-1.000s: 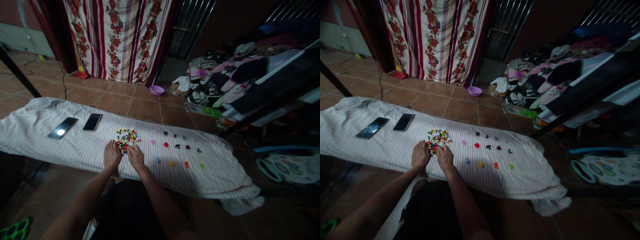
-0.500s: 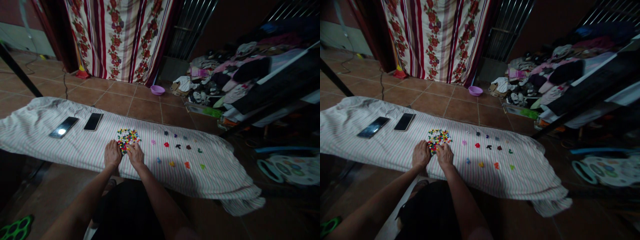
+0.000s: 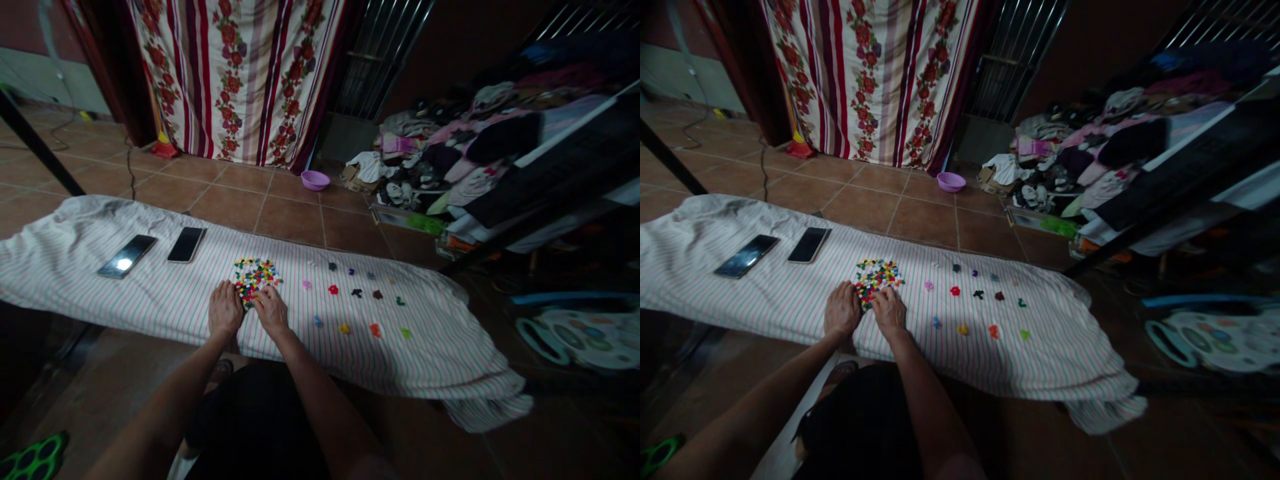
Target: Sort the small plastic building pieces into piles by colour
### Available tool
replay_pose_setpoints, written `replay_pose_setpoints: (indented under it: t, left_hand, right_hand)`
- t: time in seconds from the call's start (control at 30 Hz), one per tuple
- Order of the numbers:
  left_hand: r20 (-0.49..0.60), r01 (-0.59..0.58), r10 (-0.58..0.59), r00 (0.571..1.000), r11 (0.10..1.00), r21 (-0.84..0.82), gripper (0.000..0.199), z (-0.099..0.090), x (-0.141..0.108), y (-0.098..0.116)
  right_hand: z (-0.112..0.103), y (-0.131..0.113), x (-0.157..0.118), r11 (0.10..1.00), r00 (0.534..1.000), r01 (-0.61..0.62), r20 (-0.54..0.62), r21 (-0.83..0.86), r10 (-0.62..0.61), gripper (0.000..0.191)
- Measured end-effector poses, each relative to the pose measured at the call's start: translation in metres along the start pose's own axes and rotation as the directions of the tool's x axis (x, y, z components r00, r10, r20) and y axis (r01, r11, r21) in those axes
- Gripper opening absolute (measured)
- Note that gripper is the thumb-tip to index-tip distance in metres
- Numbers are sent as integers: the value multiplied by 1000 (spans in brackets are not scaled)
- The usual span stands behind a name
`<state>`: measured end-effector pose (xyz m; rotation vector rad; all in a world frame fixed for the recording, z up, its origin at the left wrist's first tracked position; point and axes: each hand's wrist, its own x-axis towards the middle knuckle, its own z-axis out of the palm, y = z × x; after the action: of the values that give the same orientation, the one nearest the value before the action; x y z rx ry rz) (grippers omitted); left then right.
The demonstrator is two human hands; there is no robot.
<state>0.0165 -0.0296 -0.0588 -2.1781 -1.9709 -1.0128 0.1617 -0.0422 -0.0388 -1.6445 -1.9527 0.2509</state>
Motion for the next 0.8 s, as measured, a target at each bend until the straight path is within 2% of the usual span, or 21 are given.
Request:
replay_pose_setpoints:
  t: [0.17,0.37,0.6,0.8]
  left_hand:
    - [-20,-5,5,1000,1000,3,39,-1,0,1]
    - [-4,-11,11,1000,1000,21,39,-1,0,0]
    - [-8,-18,18,1000,1000,-3,39,-1,0,0]
    - [4,-29,29,1000,999,31,40,-2,0,-1]
  right_hand:
    - [0,6,-2,989,997,33,-77,145,-22,16]
    - [-2,7,-4,968,975,-64,-193,244,113,16]
    - [-20,9,-8,974,979,-91,-162,209,127,24]
    - [-39,30,-11,966,965,-148,-184,214,188,20]
